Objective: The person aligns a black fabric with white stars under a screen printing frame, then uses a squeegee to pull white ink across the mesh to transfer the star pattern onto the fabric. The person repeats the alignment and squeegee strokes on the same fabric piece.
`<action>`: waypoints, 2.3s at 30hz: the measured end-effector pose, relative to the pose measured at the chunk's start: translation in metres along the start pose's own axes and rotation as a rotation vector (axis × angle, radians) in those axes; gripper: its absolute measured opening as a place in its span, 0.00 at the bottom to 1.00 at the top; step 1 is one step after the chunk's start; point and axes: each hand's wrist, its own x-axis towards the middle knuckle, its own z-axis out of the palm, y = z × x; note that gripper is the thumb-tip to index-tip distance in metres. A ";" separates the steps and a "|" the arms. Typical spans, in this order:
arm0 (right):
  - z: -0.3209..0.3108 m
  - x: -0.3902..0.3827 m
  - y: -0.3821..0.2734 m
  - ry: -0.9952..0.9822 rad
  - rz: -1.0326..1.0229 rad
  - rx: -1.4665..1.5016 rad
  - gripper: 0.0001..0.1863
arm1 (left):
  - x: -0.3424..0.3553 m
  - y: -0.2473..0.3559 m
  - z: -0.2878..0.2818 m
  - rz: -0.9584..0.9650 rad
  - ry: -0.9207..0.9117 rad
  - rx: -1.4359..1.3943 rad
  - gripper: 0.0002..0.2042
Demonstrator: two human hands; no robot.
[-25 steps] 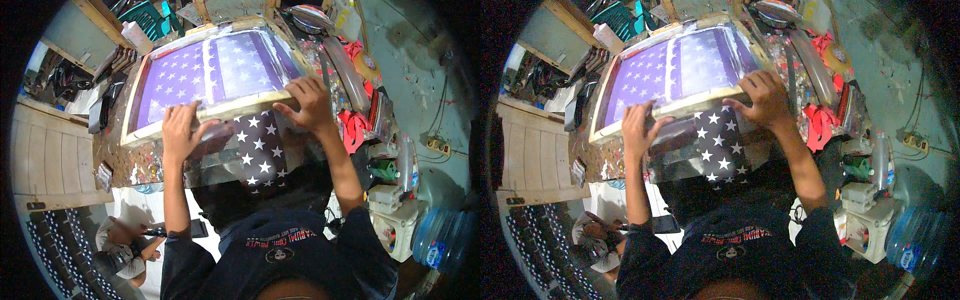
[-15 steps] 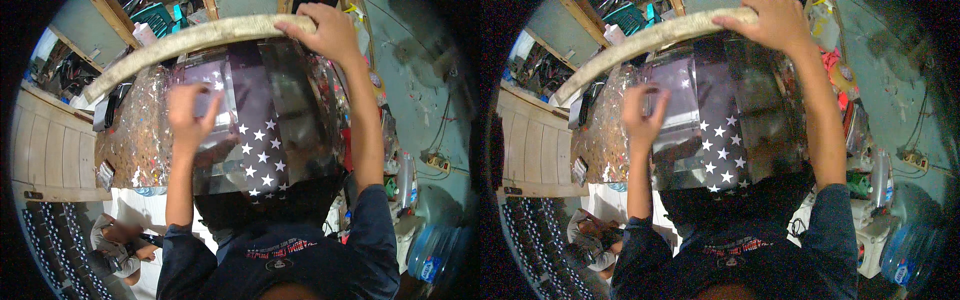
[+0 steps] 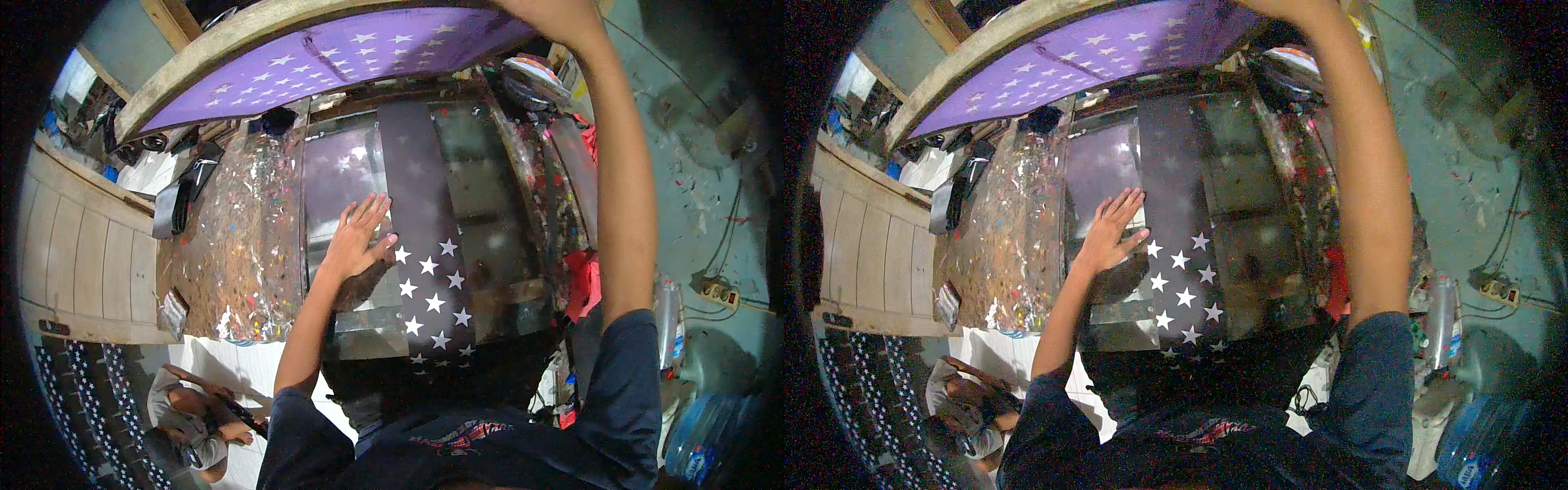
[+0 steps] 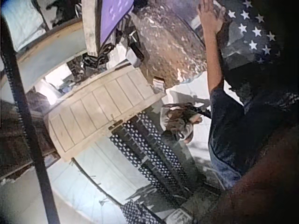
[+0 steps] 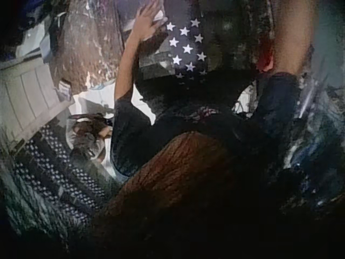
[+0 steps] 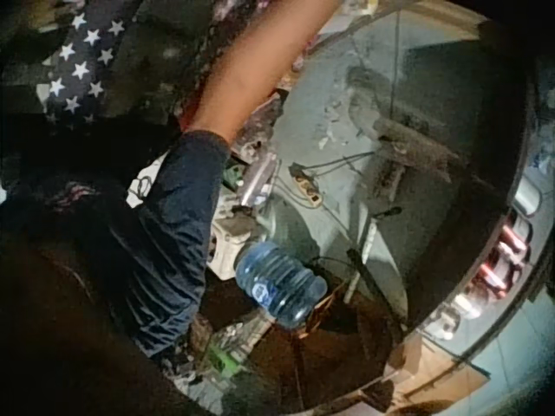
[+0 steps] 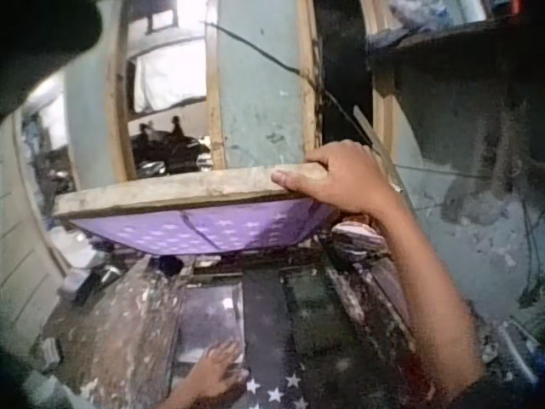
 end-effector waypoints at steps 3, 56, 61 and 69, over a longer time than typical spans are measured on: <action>-0.012 0.002 -0.005 -0.044 -0.009 -0.010 0.35 | 0.009 0.004 0.005 0.010 -0.014 -0.003 0.35; 0.076 -0.319 -0.030 -0.262 0.051 0.167 0.25 | -0.142 0.116 -0.009 -0.095 0.121 -0.428 0.21; 0.096 -0.352 -0.033 -0.308 0.086 0.159 0.28 | -0.138 0.113 -0.009 -0.010 -0.016 -0.336 0.26; 0.102 -0.360 -0.032 -0.300 0.131 0.192 0.31 | -0.137 0.111 -0.008 -0.016 -0.139 -0.350 0.29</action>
